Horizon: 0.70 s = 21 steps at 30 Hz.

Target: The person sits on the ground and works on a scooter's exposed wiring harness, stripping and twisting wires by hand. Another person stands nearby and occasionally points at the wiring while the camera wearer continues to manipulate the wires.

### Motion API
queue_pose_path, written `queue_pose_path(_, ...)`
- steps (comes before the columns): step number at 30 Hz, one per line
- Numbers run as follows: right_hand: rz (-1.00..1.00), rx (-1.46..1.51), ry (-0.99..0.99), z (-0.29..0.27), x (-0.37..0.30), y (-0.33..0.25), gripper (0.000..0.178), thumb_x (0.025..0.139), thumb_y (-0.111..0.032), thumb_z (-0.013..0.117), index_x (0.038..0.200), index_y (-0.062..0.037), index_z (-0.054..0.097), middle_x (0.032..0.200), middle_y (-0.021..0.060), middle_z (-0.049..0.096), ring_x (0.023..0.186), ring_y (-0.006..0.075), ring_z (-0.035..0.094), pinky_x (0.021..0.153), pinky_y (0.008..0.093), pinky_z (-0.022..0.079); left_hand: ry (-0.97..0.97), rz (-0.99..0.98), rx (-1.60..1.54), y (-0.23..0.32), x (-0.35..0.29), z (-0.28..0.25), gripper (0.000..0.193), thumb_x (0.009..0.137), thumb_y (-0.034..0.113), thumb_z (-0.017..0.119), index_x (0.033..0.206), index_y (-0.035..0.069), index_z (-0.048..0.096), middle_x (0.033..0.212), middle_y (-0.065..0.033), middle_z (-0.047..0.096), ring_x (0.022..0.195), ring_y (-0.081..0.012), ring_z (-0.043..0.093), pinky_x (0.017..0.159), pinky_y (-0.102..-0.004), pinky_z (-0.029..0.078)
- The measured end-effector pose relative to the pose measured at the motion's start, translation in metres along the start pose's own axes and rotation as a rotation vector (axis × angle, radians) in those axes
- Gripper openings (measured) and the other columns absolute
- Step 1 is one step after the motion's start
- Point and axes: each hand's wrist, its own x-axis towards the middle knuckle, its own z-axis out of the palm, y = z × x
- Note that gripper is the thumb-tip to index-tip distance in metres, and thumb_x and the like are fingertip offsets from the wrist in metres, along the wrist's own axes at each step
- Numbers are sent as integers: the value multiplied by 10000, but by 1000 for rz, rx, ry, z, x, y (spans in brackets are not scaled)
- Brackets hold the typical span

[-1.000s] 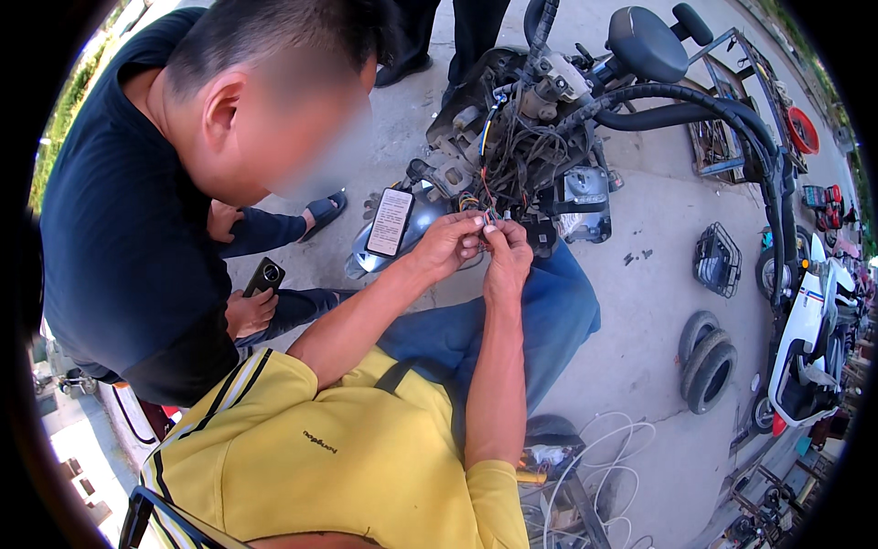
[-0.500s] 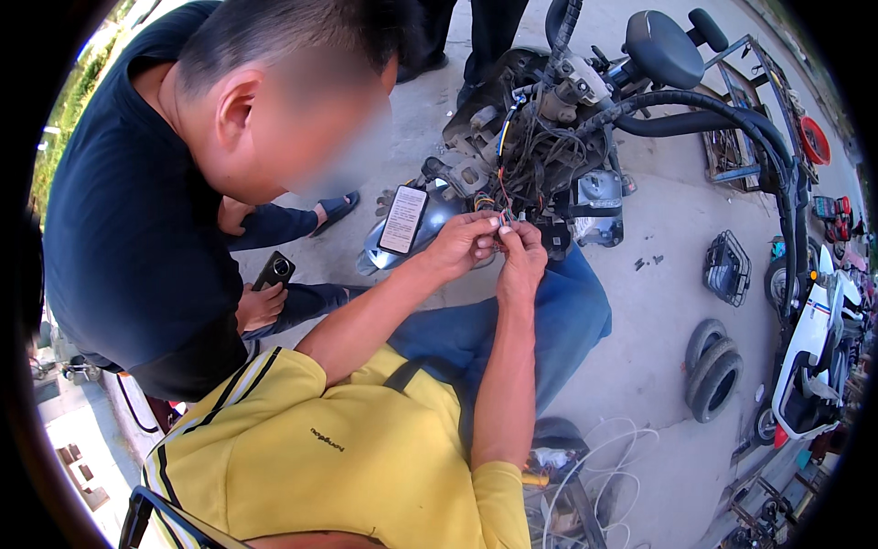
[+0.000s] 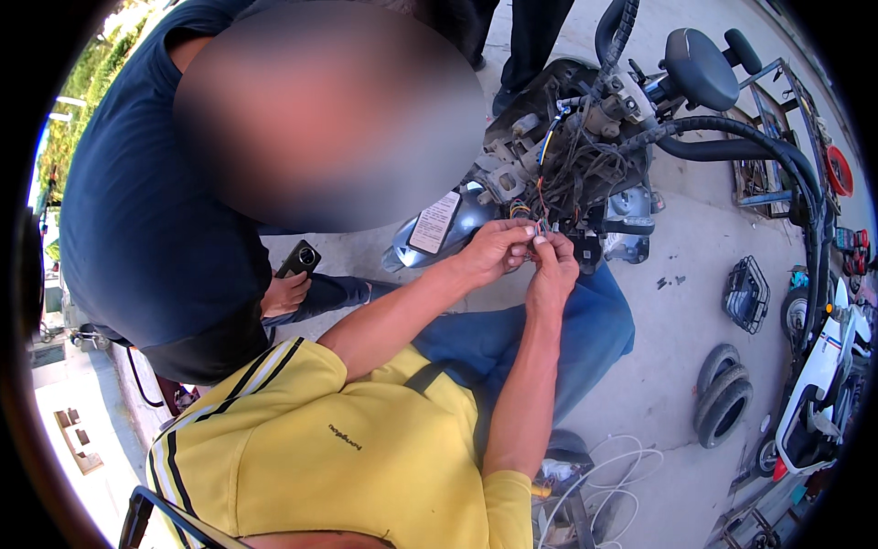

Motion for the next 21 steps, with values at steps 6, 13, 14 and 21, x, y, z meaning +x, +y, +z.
queue_pose_path(6, -14, 26, -19, -2, 1, 1, 149, 878, 15, 684, 1014, -10, 629, 939, 60, 660, 784, 117, 616, 716, 255, 498, 2, 3, 19, 1, -2, 4, 91, 971, 113, 634, 1039, 54, 647, 736, 38, 530, 594, -56, 454, 510, -195, 373)
queue_pose_path(13, -22, 10, -18, -5, 3, 4, 150, 878, 7, 697, 1011, -12, 631, 938, 49, 657, 773, 110, 612, 718, 248, 494, 12, 5, 15, 1, -1, 4, 91, 975, 120, 632, 1036, 54, 646, 734, 40, 522, 586, -50, 448, 505, -189, 367)
queue_pose_path(14, -18, 6, -17, -5, 3, 3, 149, 878, 6, 698, 1010, -13, 631, 938, 47, 656, 772, 108, 611, 716, 246, 491, 8, 6, 10, 0, 0, 3, 91, 975, 122, 633, 1036, 55, 645, 734, 40, 521, 585, -50, 447, 505, -188, 366)
queue_pose_path(21, -37, -47, -9, -5, 2, 2, 144, 873, -11, 716, 1000, -13, 649, 936, 32, 649, 779, 96, 595, 717, 238, 476, 3, 15, 18, -3, 2, 0, 90, 975, 130, 637, 1033, 62, 645, 713, 45, 514, 581, -45, 447, 498, -188, 358)
